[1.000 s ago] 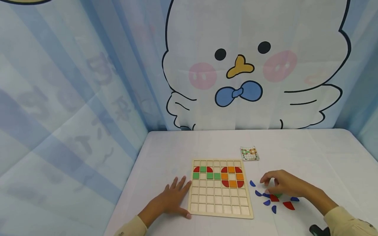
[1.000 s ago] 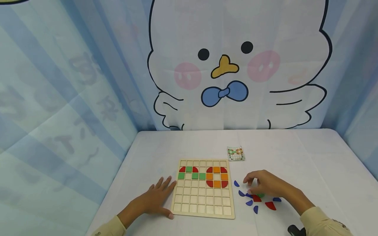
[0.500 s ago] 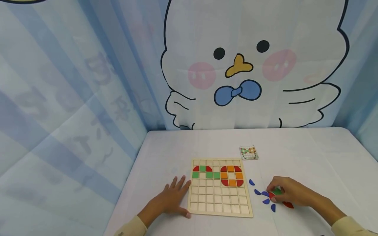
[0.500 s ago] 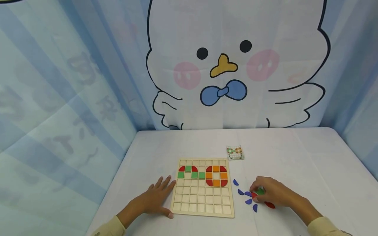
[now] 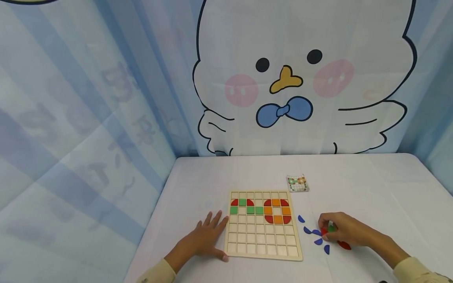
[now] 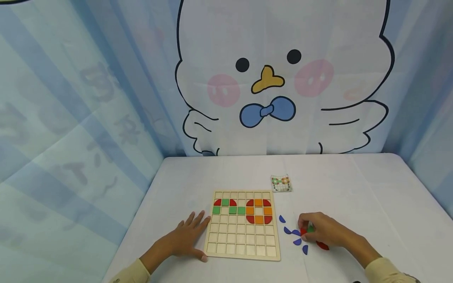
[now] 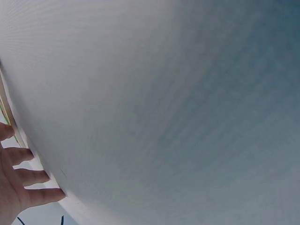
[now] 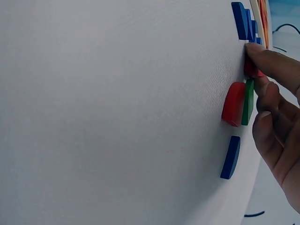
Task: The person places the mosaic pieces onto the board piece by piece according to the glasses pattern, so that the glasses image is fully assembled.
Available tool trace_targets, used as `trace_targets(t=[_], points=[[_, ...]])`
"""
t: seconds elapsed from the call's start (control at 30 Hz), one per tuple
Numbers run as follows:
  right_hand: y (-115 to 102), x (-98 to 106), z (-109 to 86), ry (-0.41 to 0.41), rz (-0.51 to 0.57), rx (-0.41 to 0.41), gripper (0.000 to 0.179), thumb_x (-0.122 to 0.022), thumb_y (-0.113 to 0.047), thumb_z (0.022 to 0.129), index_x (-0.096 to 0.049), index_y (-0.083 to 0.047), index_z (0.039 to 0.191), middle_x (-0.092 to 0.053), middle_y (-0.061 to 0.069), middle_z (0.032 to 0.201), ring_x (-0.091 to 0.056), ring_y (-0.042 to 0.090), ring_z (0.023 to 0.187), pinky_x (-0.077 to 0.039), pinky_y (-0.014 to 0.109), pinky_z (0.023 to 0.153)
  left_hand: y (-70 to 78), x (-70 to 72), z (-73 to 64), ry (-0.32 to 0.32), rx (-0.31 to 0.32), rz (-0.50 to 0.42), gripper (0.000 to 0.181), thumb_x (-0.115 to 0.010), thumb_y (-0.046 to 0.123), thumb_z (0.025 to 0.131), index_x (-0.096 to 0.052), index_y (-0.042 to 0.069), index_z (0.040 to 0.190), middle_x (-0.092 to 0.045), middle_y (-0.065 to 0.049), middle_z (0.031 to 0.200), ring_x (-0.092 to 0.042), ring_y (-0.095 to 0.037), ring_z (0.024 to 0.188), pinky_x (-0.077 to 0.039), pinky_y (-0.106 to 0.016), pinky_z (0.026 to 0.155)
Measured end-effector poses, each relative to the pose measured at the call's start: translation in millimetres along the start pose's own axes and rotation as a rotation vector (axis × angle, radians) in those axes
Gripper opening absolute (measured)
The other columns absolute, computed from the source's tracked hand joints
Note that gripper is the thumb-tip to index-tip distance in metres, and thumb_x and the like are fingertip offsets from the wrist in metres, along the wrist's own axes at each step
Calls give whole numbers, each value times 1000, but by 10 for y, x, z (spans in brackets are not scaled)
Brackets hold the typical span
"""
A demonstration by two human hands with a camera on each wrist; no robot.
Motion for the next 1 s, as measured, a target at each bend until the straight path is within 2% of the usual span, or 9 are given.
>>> trace_targets(t=[0.2,0.3,0.47,0.67,0.9,1.0], points=[[-51,-14,-2,10,43,69,20,-76,-23,89,-66,-18,105,-60,-5,87,-51,6,71,-45,20,61,-14,-17,4,1,-4,3,121,-74,77,66,-23,23,161,-14,-10,169,-14,-44,154,-29,-67,114],[-87,-12,14,22,46,76,20,-74,-22,91,-69,-17,110,-60,-6,87,-51,4,70,-44,19,60,-24,-28,12,5,-5,8,121,-73,78,66,-23,23,161,-15,-10,169,-14,-43,154,-29,-67,114],[-147,-21,67,38,44,74,18,-72,-21,92,-73,-18,109,-61,-8,84,-51,4,69,-43,19,58,-30,-28,14,10,-6,15,121,-73,78,66,-23,24,161,-15,-10,169,-15,-43,154,-30,-67,114],[-218,-54,151,36,69,88,14,-74,-28,91,-72,-21,102,-62,-8,82,-52,7,69,-43,19,58,-23,-14,7,6,-9,7,120,-73,77,67,-23,23,161,-15,-10,169,-15,-43,154,-29,-67,114],[-313,-86,256,38,111,138,21,-71,-26,94,-73,-15,112,-62,-7,85,-52,6,66,-43,19,56,-4,2,-19,8,-11,-5,120,-74,76,67,-24,21,161,-15,-11,169,-15,-43,154,-29,-68,114],[-350,-98,315,31,117,157,20,-69,-25,95,-74,-15,112,-64,-7,88,-51,5,64,-43,19,55,-6,-2,-19,11,-13,0,120,-74,76,67,-24,22,161,-15,-11,169,-15,-43,154,-29,-67,114]])
Point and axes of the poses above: each hand's wrist, its own z-axis towards the middle knuckle, its own x-axis out of the back of the hand, y = z × x, the point moved 1 cm from there along z, towards the middle knuckle
